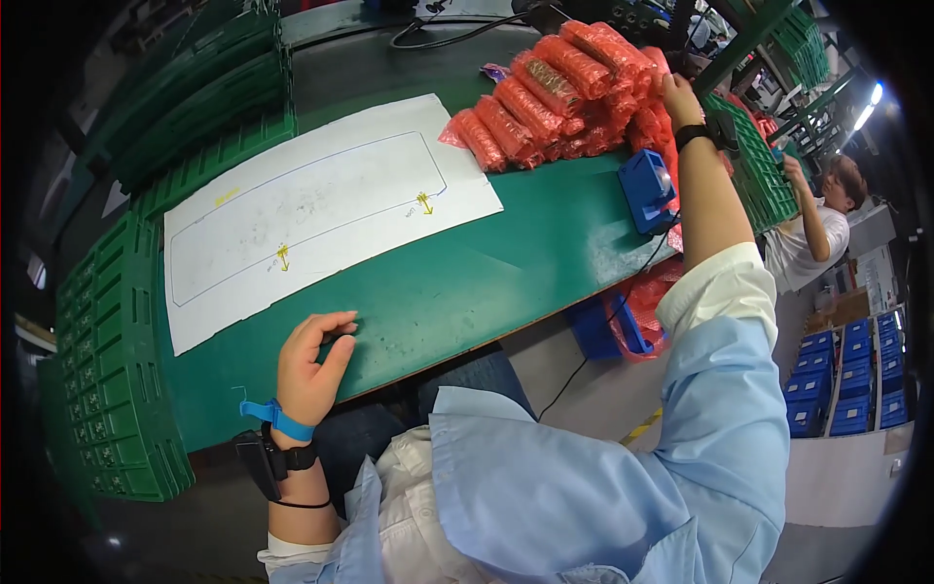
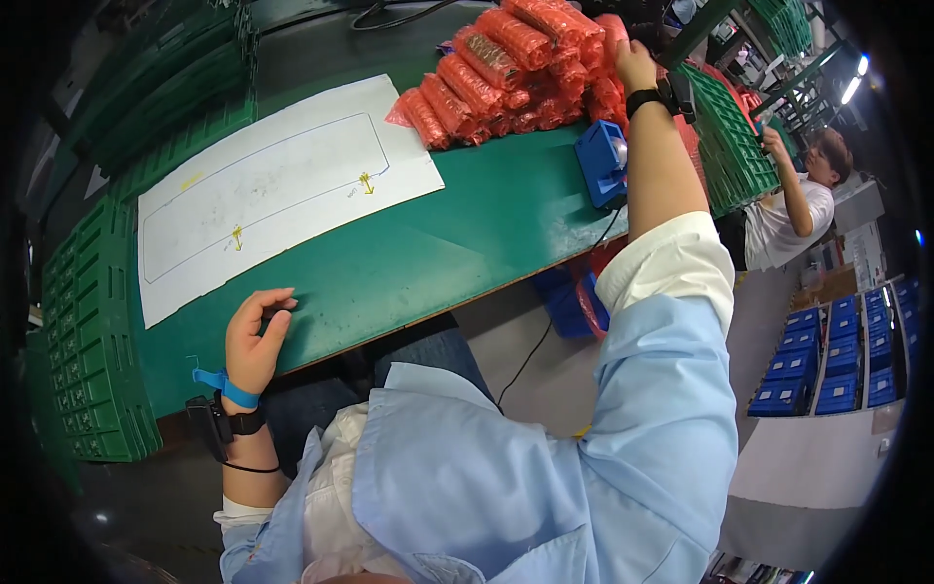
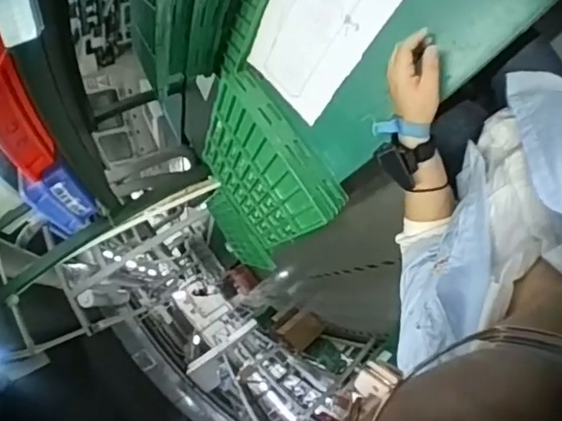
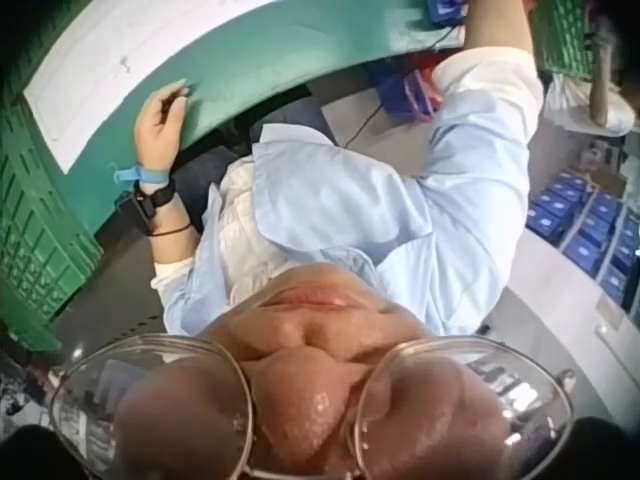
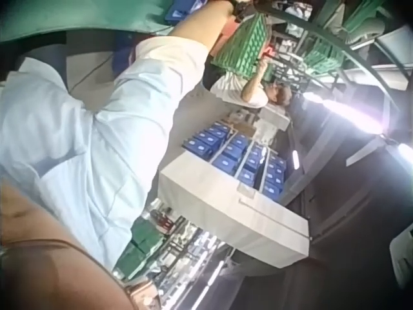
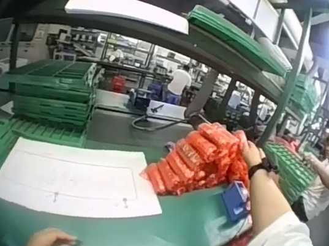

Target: The person removes circuit boards from a green tray, places them onto a white template, and then wraps them in bubble wrap. After wrapping, the person secures the bubble wrap with tape and places the bundle onto a pile.

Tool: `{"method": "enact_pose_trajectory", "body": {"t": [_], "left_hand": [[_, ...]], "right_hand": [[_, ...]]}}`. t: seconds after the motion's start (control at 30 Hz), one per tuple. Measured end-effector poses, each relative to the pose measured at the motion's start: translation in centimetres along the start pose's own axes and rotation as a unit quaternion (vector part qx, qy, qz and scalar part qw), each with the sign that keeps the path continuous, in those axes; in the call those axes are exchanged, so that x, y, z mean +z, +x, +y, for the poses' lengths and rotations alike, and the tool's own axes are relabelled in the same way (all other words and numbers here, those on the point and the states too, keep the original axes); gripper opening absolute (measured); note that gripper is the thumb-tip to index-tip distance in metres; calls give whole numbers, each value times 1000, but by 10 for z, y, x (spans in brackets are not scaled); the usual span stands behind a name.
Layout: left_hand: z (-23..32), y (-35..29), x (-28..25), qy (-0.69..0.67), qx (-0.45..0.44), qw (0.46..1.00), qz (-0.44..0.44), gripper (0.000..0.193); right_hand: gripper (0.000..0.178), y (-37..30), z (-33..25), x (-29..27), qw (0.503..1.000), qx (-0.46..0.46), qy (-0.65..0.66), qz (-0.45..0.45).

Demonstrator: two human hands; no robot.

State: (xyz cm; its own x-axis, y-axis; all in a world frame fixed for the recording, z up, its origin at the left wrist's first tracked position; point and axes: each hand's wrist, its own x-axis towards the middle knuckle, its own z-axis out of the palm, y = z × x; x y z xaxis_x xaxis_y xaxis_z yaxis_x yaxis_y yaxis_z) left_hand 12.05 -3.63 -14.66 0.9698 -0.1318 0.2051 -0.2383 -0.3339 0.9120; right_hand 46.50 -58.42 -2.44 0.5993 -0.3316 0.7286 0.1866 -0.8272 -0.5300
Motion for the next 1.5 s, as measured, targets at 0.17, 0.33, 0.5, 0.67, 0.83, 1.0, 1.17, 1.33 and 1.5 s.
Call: {"method": "enact_pose_trajectory", "body": {"t": [0.17,0.33,0.5,0.67,0.83,1.0,1.17,1.33,1.5], "left_hand": [[2,4,1,-19,-3,1000,-5,22],[0,2,-2,-10,4,1000,-8,21],[2,3,0,8,9,1000,-14,21],[3,3,2,1,1,1000,-2,20],[3,2,0,2,-12,1000,7,19],[2,6,5,-12,-15,1000,21,18],[0,0,1,-6,-28,999,34,17],[-2,3,4,-2,-35,999,41,16],[-2,3,4,-5,-37,998,45,15]], "right_hand": [[35,-31,21,-13,996,63,31,-63],[48,-84,24,-22,987,62,101,-105],[68,-54,46,-29,976,210,12,-58],[71,-33,76,-9,953,301,7,-30],[56,-28,90,-7,935,277,-222,14],[46,-28,102,-21,953,189,-85,222],[35,-17,47,-6,991,-90,47,83],[43,3,49,5,964,-87,0,-249],[52,17,50,-16,957,124,94,-246]]}}
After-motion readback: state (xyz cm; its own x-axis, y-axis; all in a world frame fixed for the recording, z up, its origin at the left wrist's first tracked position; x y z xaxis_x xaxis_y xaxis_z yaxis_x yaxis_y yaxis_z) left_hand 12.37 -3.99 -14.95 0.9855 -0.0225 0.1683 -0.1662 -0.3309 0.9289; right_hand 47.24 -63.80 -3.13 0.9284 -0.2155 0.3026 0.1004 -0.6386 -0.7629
